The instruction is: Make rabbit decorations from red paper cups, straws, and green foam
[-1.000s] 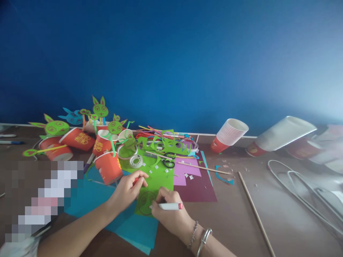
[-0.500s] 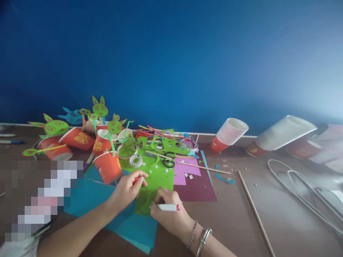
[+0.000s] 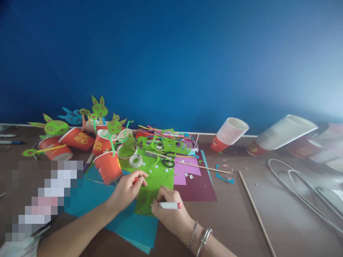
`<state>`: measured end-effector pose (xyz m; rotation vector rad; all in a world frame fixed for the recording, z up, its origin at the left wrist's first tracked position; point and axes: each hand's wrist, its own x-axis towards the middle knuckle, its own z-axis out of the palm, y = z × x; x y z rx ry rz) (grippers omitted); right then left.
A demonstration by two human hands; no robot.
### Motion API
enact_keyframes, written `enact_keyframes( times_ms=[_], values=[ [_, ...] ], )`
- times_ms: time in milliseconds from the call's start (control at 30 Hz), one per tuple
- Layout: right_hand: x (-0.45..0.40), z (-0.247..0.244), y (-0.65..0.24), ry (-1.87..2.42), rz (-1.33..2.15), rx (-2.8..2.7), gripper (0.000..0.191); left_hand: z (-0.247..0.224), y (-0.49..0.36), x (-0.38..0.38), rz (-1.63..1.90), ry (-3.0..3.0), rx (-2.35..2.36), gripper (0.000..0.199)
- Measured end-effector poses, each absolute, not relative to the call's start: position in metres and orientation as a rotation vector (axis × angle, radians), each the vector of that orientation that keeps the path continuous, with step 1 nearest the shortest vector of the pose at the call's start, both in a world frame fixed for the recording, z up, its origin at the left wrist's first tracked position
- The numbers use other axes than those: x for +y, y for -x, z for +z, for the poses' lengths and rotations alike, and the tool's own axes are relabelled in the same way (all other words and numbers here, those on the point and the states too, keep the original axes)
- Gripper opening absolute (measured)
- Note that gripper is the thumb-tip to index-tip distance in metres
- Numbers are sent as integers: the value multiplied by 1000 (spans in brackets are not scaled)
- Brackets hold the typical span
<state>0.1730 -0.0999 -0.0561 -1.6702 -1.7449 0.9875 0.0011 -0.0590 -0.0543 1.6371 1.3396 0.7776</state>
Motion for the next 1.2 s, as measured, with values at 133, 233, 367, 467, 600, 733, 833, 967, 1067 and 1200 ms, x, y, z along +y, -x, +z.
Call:
enact_keyframes(
  times_ms=[133, 233, 367, 467, 600, 733, 833, 967, 1067, 1200],
  values=[
    [-99, -57, -173, 1674, 996, -1744, 20, -56, -1, -59, 784, -1647, 1344, 22],
    [-99, -57, -173, 1669, 1001, -1748, 20, -56, -1, -59, 781, -1652, 1342, 22],
    [-99, -56, -173, 1682, 999, -1735, 20, -55, -1, -59, 769, -1654, 1346, 22],
    [-99, -58, -173, 1689, 1019, -1719, 20, -55, -1, -59, 783, -1656, 1344, 21],
    [-100, -59, -174, 1681, 1036, -1666, 21, -56, -1, -59, 786, -1655, 1338, 21],
    [-102, -57, -173, 1656, 1065, -1693, 21, -56, -1, -59, 785, -1650, 1338, 22],
    [-103, -56, -171, 1685, 1048, -1735, 20, -56, -1, -59, 783, -1647, 1343, 22],
    [-102, -56, -170, 1686, 1043, -1734, 19, -55, -2, -59, 773, -1649, 1347, 22],
    [-102, -53, -170, 1669, 1058, -1756, 19, -55, -1, -59, 768, -1660, 1341, 22],
    [-101, -51, -169, 1655, 1023, -1788, 18, -56, 0, -60, 759, -1659, 1341, 22]
  ],
)
